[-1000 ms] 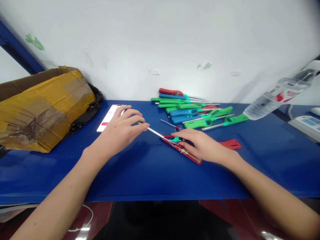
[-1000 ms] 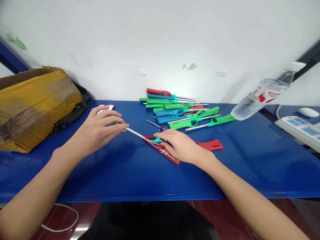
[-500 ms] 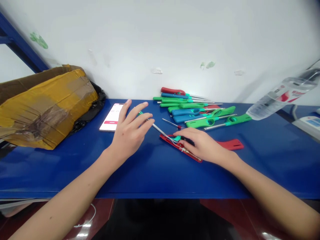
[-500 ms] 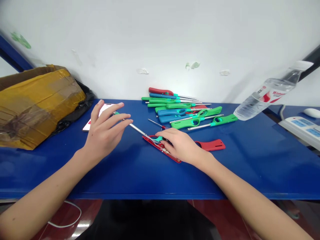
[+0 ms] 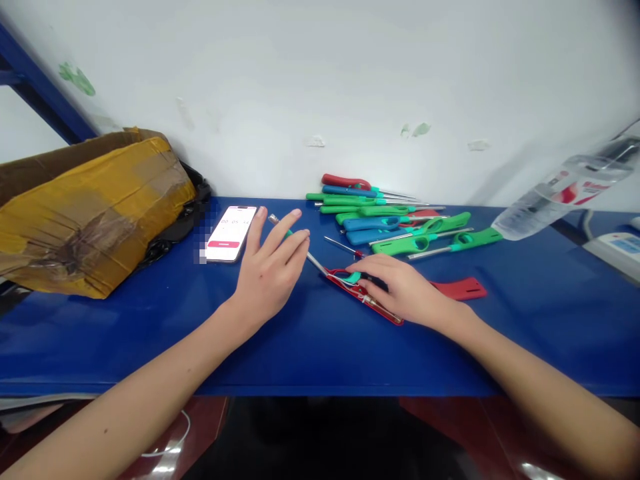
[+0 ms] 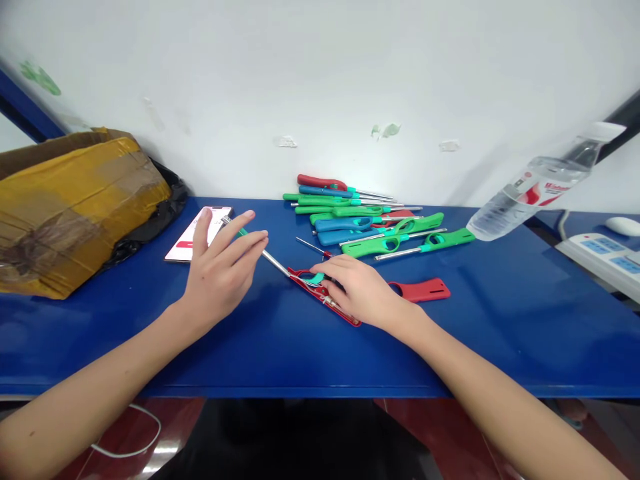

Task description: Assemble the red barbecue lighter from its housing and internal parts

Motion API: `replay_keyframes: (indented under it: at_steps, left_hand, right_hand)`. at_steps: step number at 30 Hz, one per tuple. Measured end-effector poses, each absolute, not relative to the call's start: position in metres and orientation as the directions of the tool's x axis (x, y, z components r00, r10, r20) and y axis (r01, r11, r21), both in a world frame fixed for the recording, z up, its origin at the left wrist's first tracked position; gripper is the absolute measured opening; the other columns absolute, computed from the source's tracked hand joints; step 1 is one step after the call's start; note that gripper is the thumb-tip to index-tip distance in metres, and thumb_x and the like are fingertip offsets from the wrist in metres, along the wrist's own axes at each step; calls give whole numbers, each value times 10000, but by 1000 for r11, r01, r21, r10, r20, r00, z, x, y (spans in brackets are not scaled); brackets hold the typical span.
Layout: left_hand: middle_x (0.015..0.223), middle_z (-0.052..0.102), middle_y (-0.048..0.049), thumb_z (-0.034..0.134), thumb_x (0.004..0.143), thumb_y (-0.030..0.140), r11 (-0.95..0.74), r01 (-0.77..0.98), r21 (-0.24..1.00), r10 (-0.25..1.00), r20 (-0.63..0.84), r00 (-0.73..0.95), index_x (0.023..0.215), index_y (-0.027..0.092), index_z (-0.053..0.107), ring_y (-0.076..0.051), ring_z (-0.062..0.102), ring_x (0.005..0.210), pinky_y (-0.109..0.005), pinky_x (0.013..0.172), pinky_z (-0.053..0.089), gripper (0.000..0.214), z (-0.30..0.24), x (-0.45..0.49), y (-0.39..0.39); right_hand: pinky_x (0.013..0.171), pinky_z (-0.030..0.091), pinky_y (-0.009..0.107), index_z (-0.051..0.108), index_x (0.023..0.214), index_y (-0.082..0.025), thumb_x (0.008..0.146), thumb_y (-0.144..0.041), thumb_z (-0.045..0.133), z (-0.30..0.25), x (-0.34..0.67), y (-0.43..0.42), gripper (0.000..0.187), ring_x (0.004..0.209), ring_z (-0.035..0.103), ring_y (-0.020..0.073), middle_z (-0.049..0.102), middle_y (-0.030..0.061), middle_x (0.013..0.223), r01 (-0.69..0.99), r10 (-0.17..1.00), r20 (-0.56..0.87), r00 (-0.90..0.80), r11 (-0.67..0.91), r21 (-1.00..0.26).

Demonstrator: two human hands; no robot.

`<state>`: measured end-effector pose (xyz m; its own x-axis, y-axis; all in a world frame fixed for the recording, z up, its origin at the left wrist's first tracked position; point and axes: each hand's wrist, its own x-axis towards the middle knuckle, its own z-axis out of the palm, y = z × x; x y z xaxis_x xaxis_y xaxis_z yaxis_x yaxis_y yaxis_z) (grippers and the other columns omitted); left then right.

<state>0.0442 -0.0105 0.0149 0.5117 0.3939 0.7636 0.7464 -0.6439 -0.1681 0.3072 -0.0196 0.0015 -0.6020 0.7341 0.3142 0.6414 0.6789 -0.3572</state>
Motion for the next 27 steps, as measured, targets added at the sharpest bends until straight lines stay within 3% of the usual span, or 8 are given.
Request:
replay_keyframes:
  at_steps: [4,7,13,19,23,27]
  left_hand:
    - [1054,730,-76,441,947,40,-650,713,-264,393,686,612,1033,155,675,-287,569,1269,-618,1169,316,274,10,47,-11]
    - [1048,730,-75,429,942,42,-678,687,-262,436,609,662,1043,160,692,-283,600,1209,-606,1154,346,305,4,45,-5]
    - [1038,726,-80,445,946,66,-713,681,-166,511,542,667,1050,174,715,-258,623,1112,-509,1049,462,309,-7,37,12]
    - [1034,727,-107,460,956,86,-768,638,-62,499,566,656,1041,139,718,-254,636,1052,-440,931,506,277,-16,36,24]
    - [1062,723,-106,470,936,79,-789,615,16,529,527,665,1079,129,704,-256,632,1069,-434,953,490,279,-17,33,25]
    - [1071,713,-103,514,923,154,-771,628,105,597,463,655,1104,132,694,-262,620,1087,-442,980,471,256,-10,32,20]
  right_hand:
    - [929,552,449,664,1209,-221,925,-174,501,2,307,-20,331,1075,655,262,721,90,1145,644,740,315,-594,672,-365]
    - [913,560,436,664,1207,-222,914,-170,510,3,307,-20,335,1058,664,258,725,87,1132,655,749,309,-587,663,-362]
    - [918,563,399,669,1208,-200,921,-192,519,4,304,-22,324,1037,692,246,734,92,1138,694,773,309,-554,634,-341]
    - [805,580,371,677,1204,-163,920,-195,538,5,302,-24,317,914,708,237,752,108,1053,719,746,391,-539,649,-247]
    - [703,559,341,691,1190,-144,922,-201,557,3,302,-23,305,775,693,226,751,98,895,720,722,404,-561,667,-191]
    - [692,537,319,714,1139,-157,927,-208,565,1,301,-23,264,772,685,218,745,81,857,702,707,405,-580,686,-193]
